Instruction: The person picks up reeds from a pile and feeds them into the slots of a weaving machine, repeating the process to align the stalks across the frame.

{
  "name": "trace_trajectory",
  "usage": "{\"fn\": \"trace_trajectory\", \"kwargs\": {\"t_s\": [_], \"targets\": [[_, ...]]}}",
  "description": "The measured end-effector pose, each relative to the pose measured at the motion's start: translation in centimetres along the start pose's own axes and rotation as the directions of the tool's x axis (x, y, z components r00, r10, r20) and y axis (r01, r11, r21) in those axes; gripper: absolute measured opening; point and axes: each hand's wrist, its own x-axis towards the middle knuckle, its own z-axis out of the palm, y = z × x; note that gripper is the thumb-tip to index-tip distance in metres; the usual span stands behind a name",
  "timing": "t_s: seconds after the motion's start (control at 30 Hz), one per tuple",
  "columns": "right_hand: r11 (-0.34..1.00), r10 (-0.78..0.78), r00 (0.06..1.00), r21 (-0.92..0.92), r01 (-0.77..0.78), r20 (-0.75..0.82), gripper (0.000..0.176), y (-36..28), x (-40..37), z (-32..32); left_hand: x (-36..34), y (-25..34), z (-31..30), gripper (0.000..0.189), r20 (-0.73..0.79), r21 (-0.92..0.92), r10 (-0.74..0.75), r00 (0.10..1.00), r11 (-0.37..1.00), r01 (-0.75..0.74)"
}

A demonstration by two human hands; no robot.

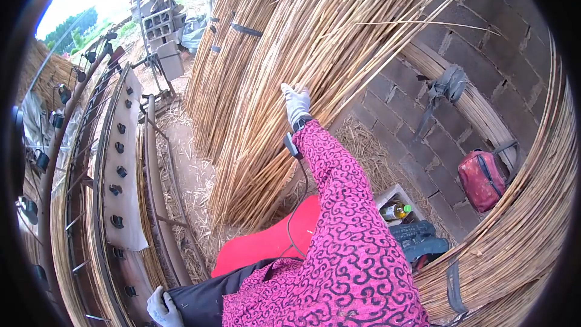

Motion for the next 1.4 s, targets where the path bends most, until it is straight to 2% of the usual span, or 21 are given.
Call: {"fn": "trace_trajectory", "kwargs": {"t_s": [0.03, 0.13, 0.27, 0.37, 0.43, 0.5, 0.57, 0.63, 0.73, 0.77, 0.83, 0.9, 0.93, 0.97, 1.0, 1.03, 1.1, 1.17, 1.23, 1.33, 1.4], "targets": [[0.982, 0.144, 0.989, -0.117, -0.145, -0.02, 0.026, -2.5, -1.2, 0.4, -0.1, -0.1, -0.1, 0.02, -0.013, 0.009, 0.007, 1.0, 1.0, -0.007], [0.963, 0.036, 0.999, -0.268, -0.029, 0.02, 0.019, -3.6, -3.8, 1.7, -0.4, -0.1, -0.1, 0.02, -0.039, 0.019, 0.011, 0.999, 1.0, -0.011], [0.991, 0.131, 0.905, -0.021, -0.135, 0.405, 0.014, -8.4, -10.5, 1.8, -1.5, -2.2, 1.4, 0.02, -0.027, 0.021, -0.024, 0.999, 0.999, 0.024], [0.974, 0.205, 0.896, 0.011, -0.228, 0.394, 0.017, -12.9, -15.2, 2.5, -2.0, -3.4, 2.2, 0.022, -0.003, 0.03, -0.061, 0.998, 0.998, 0.061], [0.988, 0.147, 0.907, -0.025, -0.15, 0.394, 0.017, -13.9, -16.5, 3.3, -1.7, -3.3, 2.0, 0.02, 0.015, -0.102, -0.117, 0.993, 0.988, 0.118], [0.986, -0.04, 0.77, -0.099, 0.133, 0.637, 0.02, -18.4, -18.5, 4.6, -1.2, -3.0, 1.9, 0.02, 0.031, -0.343, -0.268, 0.963, 0.902, 0.262], [0.975, -0.154, 0.743, -0.023, 0.222, 0.651, 0.022, -22.0, -19.2, 6.6, 0.3, -1.0, 1.1, 0.026, 0.263, -0.652, -0.373, 0.89, 0.612, 0.449], [0.983, -0.177, 0.701, 0.094, 0.155, 0.691, 0.022, -26.7, -20.9, 8.5, 2.2, 0.4, 1.8, 0.031, 0.311, -0.714, -0.29, 0.905, 0.557, 0.424], [0.982, -0.162, 0.528, 0.083, 0.169, 0.834, 0.021, -31.3, -24.4, 11.6, 7.1, 6.1, 2.2, 0.046, 0.406, -0.804, -0.114, 0.907, 0.427, 0.414], [0.987, -0.123, 0.49, 0.053, 0.153, 0.863, 0.02, -31.6, -26.2, 12.8, 8.8, 7.7, 3.4, 0.054, 0.307, -0.824, 0.003, 0.952, 0.502, 0.264], [0.982, -0.102, 0.175, 0.127, -0.14, 0.979, 0.021, -30.5, -28.9, 15.1, 12.5, 13.5, 3.3, 0.057, -0.038, -0.767, 0.233, 0.972, 0.616, -0.178], [0.95, -0.165, -0.033, 0.149, -0.273, 0.986, 0.026, -30.3, -32.3, 15.9, 14.1, 15.0, 4.5, 0.037, 0.297, -0.899, 0.157, 0.942, 0.378, 0.221], [0.995, -0.082, -0.168, 0.09, 0.037, 0.982, 0.045, -30.2, -32.8, 16.7, 13.8, 12.9, 7.0, 0.025, 0.133, -0.7, 0.277, 0.952, 0.706, -0.108], [0.996, -0.086, -0.18, 0.091, 0.02, 0.98, 0.045, -29.5, -32.7, 17.1, 13.5, 10.9, 9.4, 0.013, -0.038, -0.308, 0.385, 0.922, 0.873, -0.377], [0.929, -0.283, -0.201, 0.32, 0.185, 0.938, 0.054, -28.1, -32.6, 17.6, 12.9, 12.2, 6.7, 0.01, -0.039, -0.722, 0.113, 0.993, 0.684, -0.106], [0.783, -0.467, -0.246, 0.527, 0.33, 0.849, 0.064, -26.4, -32.4, 18.1, 12.4, 12.7, 4.3, 0.012, 0.079, -0.954, -0.142, 0.987, 0.275, 0.116], [0.96, -0.266, -0.316, 0.281, 0.003, 0.911, 0.086, -21.8, -32.1, 18.1, 11.5, 10.6, 0.6, 0.018, -0.029, -0.98, -0.268, 0.963, 0.198, 0.026], [0.99, -0.111, -0.355, 0.135, 0.045, 0.928, 0.103, -16.4, -35.7, 16.4, 10.4, 9.6, -5.2, 0.028, -0.222, -0.898, -0.231, 0.947, 0.427, -0.106], [0.984, 0.063, -0.427, 0.017, 0.18, 0.902, 0.096, -13.2, -39.9, 14.9, 9.4, 8.0, -10.9, 0.033, -0.342, -0.929, -0.001, 0.94, 0.15, -0.338], [0.999, 0.035, -0.495, -0.03, 0.02, 0.868, 0.061, -10.3, -45.8, 13.8, 6.0, 8.9, -22.6, 0.036, -0.522, -0.834, -0.09, 0.848, 0.262, -0.486], [0.992, 0.108, -0.718, -0.117, 0.037, 0.688, 0.027, -13.1, -48.2, 13.8, 2.1, 9.4, -29.0, 0.039, -0.528, -0.826, -0.093, 0.844, 0.287, -0.485]]}}
